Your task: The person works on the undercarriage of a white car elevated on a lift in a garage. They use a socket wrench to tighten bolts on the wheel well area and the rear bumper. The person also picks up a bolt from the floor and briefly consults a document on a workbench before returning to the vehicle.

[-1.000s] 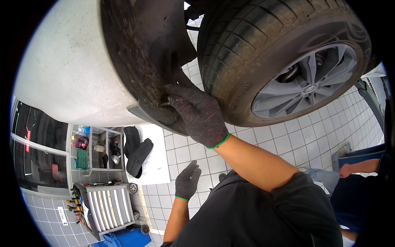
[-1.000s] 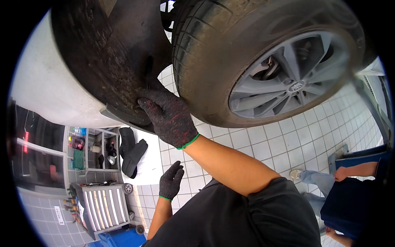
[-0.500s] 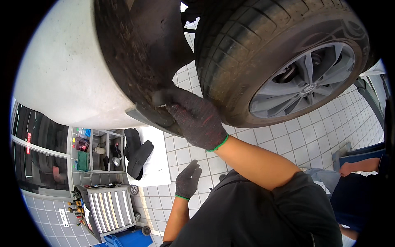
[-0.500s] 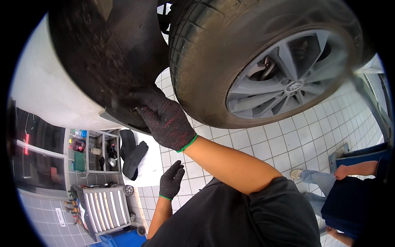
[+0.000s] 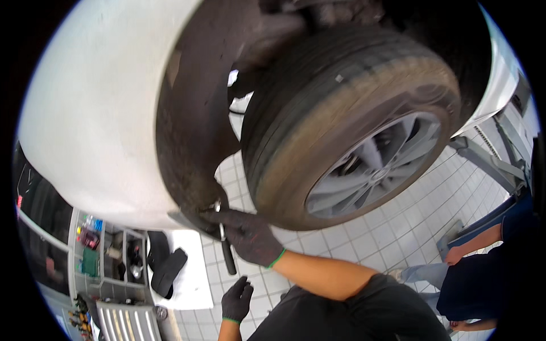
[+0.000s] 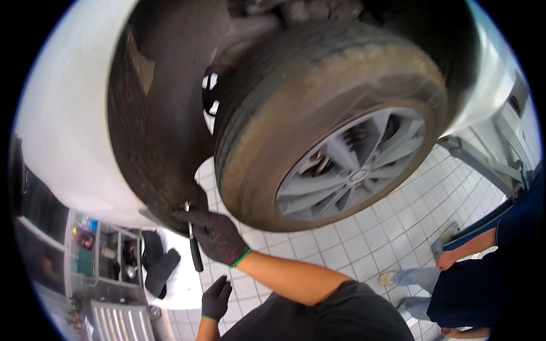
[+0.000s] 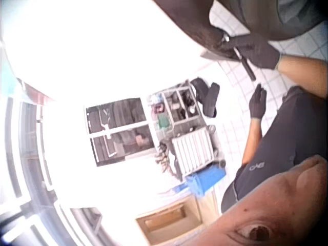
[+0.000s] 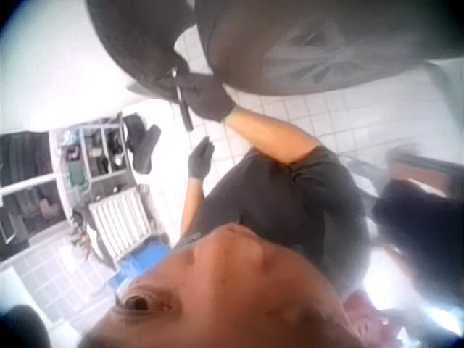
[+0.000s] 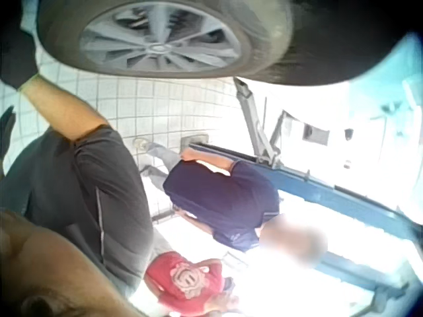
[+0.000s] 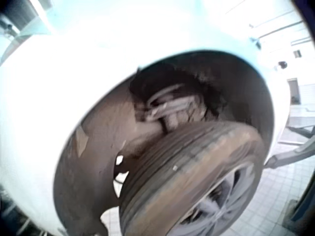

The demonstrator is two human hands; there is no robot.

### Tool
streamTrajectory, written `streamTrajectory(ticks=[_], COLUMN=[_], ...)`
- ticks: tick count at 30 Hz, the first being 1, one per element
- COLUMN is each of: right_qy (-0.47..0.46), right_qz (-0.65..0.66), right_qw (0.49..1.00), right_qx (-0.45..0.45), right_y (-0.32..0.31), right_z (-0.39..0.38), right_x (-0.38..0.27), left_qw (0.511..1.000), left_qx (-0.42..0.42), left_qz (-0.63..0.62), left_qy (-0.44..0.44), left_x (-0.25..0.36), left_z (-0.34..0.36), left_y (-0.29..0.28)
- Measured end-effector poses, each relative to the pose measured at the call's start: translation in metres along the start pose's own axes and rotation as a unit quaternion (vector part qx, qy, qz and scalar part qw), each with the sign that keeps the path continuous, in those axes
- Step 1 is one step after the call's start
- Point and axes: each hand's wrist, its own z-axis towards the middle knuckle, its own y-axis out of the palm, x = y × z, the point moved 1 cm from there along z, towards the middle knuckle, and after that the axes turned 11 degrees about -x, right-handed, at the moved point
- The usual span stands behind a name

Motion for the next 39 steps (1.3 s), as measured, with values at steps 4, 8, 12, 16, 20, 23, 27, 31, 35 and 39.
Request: streamTrajectory(ticks=[4, 8, 12, 16, 20, 23, 27, 31, 35, 39], right_qy=[0.129, 0.032, -0.024, -0.107, -0.122, -0.126, 0.047, 0.24, 0.151, 0.094], right_qz=[0.076, -0.025, -0.078, -0.128, -0.064, -0.056, 0.145, 0.229, 0.013, -0.012], right_qw=[0.984, 0.999, 0.997, 0.985, 0.986, 0.989, 0.988, 0.94, 0.965, 0.986], right_qx=[-0.095, -0.034, -0.003, 0.051, 0.094, 0.05, 0.01, -0.076, -0.213, -0.134], right_y=[-0.005, -0.003, -0.002, 0.002, 0.003, -0.005, -0.004, 0.003, -0.016, -0.048], right_z=[-0.007, 0.003, 0.006, 0.009, 0.003, -0.023, -0.094, -0.138, -0.14, -0.092], right_x=[-0.022, -0.016, 0.003, 0.004, 0.024, 0.008, 0.012, 0.006, -0.002, -0.035], left_qw=[0.999, 1.0, 0.998, 0.997, 0.993, 0.983, 0.977, 0.957, 0.933, 0.904], left_qx=[-0.029, -0.026, -0.029, -0.031, 0.022, -0.003, -0.044, -0.148, -0.137, -0.046], left_qz=[0.026, 0.01, 0.044, 0.054, 0.059, -0.183, -0.205, -0.246, -0.329, -0.411], left_qy=[-0.022, 0.01, 0.031, 0.037, 0.098, -0.027, 0.033, 0.049, -0.046, -0.113], left_x=[0.013, 0.017, 0.018, 0.025, 0.034, 0.002, 0.05, 0.071, 0.068, 0.071], left_z=[-0.007, -0.012, -0.013, -0.018, -0.017, -0.018, -0.023, -0.015, -0.021, -0.03], left_y=[-0.005, -0.006, -0.006, -0.008, -0.008, 0.0, -0.007, 0.018, 0.038, 0.042])
